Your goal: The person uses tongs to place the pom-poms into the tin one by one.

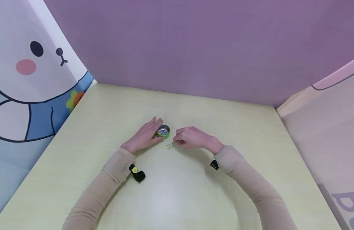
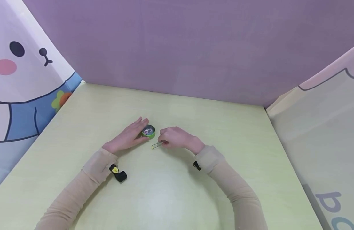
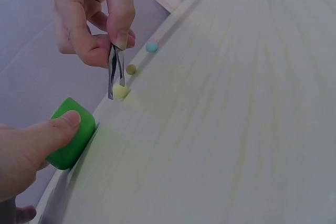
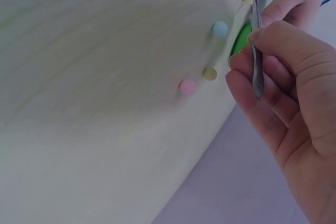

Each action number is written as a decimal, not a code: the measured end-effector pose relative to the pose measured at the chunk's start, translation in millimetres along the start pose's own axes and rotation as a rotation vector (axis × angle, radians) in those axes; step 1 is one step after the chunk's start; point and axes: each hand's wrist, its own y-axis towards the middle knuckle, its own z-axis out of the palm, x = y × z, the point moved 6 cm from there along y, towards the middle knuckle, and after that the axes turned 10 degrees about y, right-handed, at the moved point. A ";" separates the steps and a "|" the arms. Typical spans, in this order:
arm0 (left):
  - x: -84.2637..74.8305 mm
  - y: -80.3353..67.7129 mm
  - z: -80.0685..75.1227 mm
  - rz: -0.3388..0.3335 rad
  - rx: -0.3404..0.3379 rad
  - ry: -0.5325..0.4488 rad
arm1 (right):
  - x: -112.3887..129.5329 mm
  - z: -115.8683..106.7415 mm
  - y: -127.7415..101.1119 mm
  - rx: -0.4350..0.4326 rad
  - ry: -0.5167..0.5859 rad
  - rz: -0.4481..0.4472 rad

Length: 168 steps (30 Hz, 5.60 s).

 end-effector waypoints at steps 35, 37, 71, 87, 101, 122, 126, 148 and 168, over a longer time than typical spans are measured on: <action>2.1 0.1 0.5 0.000 0.008 -0.001 | -6.5 -26.8 5.9 -0.094 -0.036 0.009; 2.3 0.3 1.0 0.003 0.007 0.003 | -7.6 -29.9 8.0 -0.104 -0.040 0.012; -3.0 2.9 1.5 0.017 0.004 -0.004 | -21.1 -36.2 10.0 -0.145 -0.024 0.077; 0.3 2.7 0.4 0.019 0.007 0.007 | -30.5 -45.4 -31.8 -0.230 0.000 0.070; 3.5 2.4 -2.4 0.022 0.000 0.000 | -31.4 -32.3 -65.1 -0.143 0.013 0.168; 2.1 2.4 -0.9 0.024 0.000 0.011 | -41.4 -10.9 -76.4 -0.141 0.091 0.210; 2.0 2.1 -0.5 0.023 0.001 0.012 | -39.3 -10.6 -76.4 -0.163 0.092 0.185; 0.2 1.7 -1.8 0.023 -0.007 0.013 | -38.0 -10.4 -79.7 -0.248 -0.014 0.097; 0.1 1.7 -1.9 0.023 -0.007 0.006 | -36.0 -8.5 -78.1 -0.223 -0.045 0.081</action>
